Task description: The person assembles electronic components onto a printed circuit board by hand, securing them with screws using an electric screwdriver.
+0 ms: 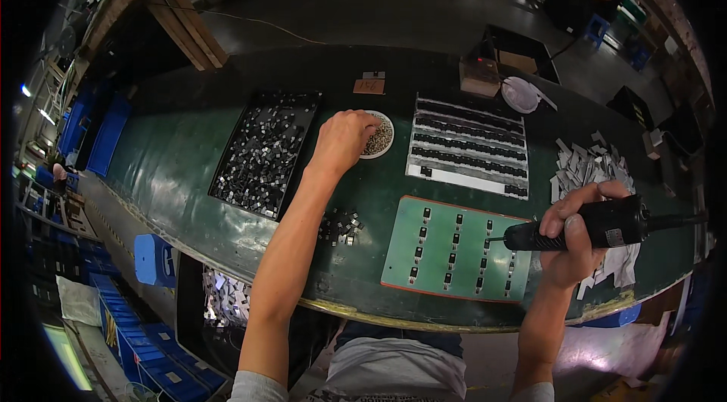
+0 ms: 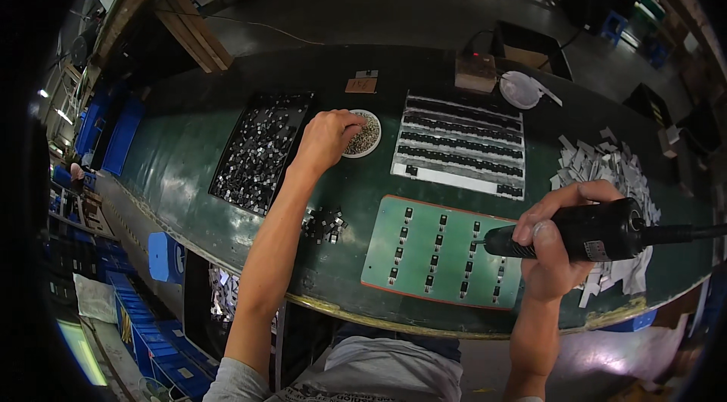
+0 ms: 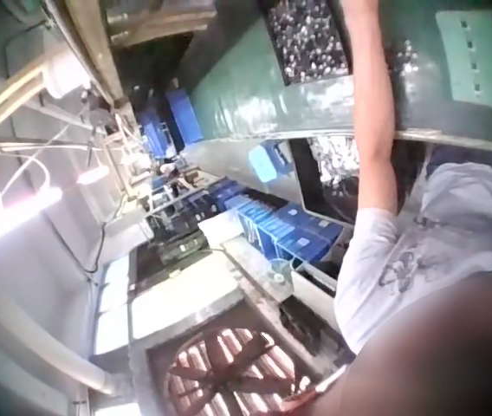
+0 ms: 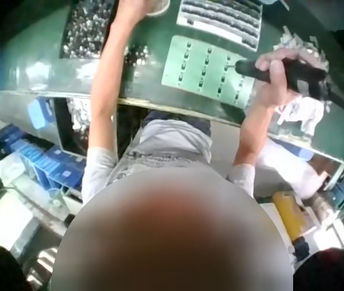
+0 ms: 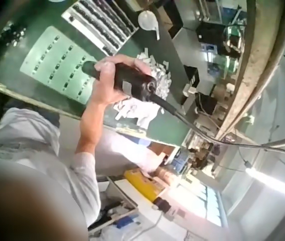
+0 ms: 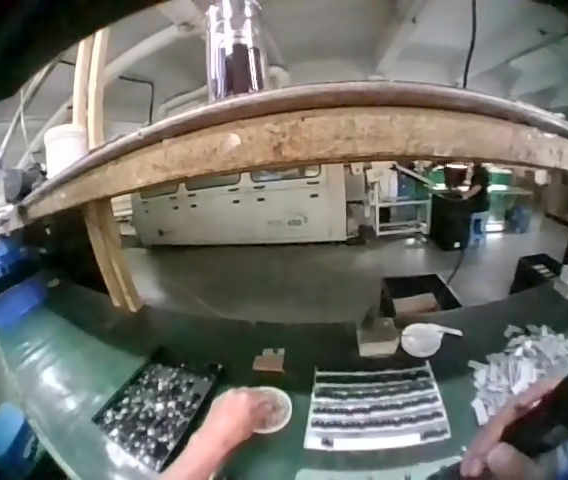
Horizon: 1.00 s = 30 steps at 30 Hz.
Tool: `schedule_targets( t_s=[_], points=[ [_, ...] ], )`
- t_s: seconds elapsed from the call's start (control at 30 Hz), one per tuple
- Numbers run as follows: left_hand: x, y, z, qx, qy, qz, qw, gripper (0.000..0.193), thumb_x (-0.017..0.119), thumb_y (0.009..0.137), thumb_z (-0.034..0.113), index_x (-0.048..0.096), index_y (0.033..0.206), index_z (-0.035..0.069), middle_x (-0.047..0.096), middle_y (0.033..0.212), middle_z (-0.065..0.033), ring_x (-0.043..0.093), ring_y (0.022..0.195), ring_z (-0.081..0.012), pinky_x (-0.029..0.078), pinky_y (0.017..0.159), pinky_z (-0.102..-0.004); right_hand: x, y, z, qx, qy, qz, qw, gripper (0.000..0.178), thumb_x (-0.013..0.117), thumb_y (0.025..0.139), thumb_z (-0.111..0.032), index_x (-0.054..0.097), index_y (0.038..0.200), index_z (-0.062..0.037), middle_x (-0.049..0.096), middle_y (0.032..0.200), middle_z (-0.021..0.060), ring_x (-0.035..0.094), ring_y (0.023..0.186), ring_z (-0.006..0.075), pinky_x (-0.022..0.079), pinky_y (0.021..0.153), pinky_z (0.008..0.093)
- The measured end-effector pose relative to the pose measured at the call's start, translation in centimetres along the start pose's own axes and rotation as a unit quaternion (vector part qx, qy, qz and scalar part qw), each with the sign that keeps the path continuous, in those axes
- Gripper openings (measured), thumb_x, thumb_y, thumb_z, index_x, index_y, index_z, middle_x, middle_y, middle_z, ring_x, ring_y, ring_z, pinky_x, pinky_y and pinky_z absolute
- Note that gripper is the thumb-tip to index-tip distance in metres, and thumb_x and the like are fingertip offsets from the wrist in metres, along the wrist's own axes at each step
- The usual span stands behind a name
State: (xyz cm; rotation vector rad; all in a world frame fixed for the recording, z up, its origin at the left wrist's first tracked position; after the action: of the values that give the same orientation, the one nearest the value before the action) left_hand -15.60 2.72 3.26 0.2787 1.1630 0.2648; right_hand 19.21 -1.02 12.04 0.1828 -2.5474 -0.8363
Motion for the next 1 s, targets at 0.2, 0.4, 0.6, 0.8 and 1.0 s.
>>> schedule_targets(
  t_s=[0.2,0.4,0.6,0.8,1.0],
  points=[
    [-0.1,-0.1,-0.1,-0.001,-0.014,0.027,1.0,0.015,0.071,0.088,0.01,0.078,0.101,0.009,0.075,0.096,-0.0118,0.07,0.092,-0.0344,0.057,0.08,-0.0448,0.0,-0.1,0.0,-0.002,0.014,-0.011,1.0,0.055,0.064,0.083,0.004,0.04,0.131,-0.003,0.06,0.084,0.0165,0.057,0.059,0.0154,0.055,0.055,0.0278],
    [-0.1,-0.4,0.3,-0.012,-0.114,0.031,0.993,0.014,0.071,0.088,0.008,0.078,0.1,0.005,0.075,0.096,-0.0164,0.071,0.091,-0.0365,0.057,0.079,-0.0417,0.2,-0.1,0.1,-0.001,0.025,0.003,1.0,0.054,0.063,0.083,0.004,0.039,0.131,-0.0033,0.06,0.084,0.0165,0.057,0.06,0.0152,0.055,0.056,0.0283],
    [0.1,-1.8,5.2,-0.047,-0.285,-0.055,0.956,0.015,0.075,0.087,0.005,0.076,0.101,0.001,0.076,0.089,-0.014,0.073,0.082,-0.0236,0.055,0.075,-0.0344,-0.1,-0.1,-0.1,-0.021,-0.002,0.005,1.0,0.051,0.06,0.085,0.002,0.039,0.132,-0.0035,0.058,0.085,0.0156,0.057,0.06,0.0149,0.055,0.055,0.0295],
    [2.4,-5.0,12.6,-0.011,-0.453,-0.187,0.872,0.014,0.076,0.087,0.002,0.076,0.1,0.002,0.077,0.087,-0.0061,0.071,0.082,-0.0106,0.057,0.075,-0.0266,-0.3,0.5,-1.8,-0.086,0.074,-0.004,0.994,0.052,0.059,0.09,-0.003,0.041,0.139,-0.0061,0.058,0.091,0.0146,0.058,0.062,0.0165,0.056,0.053,0.0303],
    [4.0,-6.9,14.5,-0.012,-0.512,-0.229,0.828,0.015,0.076,0.088,0.003,0.075,0.103,0.003,0.077,0.093,-0.0056,0.07,0.083,-0.0095,0.057,0.077,-0.0258,0.0,0.7,-2.5,-0.105,0.089,-0.018,0.99,0.05,0.059,0.092,-0.004,0.041,0.139,-0.006,0.057,0.092,0.0146,0.056,0.062,0.0162,0.054,0.052,0.0303]
  ],
)
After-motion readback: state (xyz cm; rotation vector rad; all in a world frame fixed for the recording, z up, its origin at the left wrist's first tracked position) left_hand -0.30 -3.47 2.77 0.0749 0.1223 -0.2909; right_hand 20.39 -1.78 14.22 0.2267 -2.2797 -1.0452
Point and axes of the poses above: each hand's wrist, its own y-axis towards the middle knuckle, its own x-axis out of the palm, z = x × y, the point moved 2 cm from there along y, towards the middle knuckle
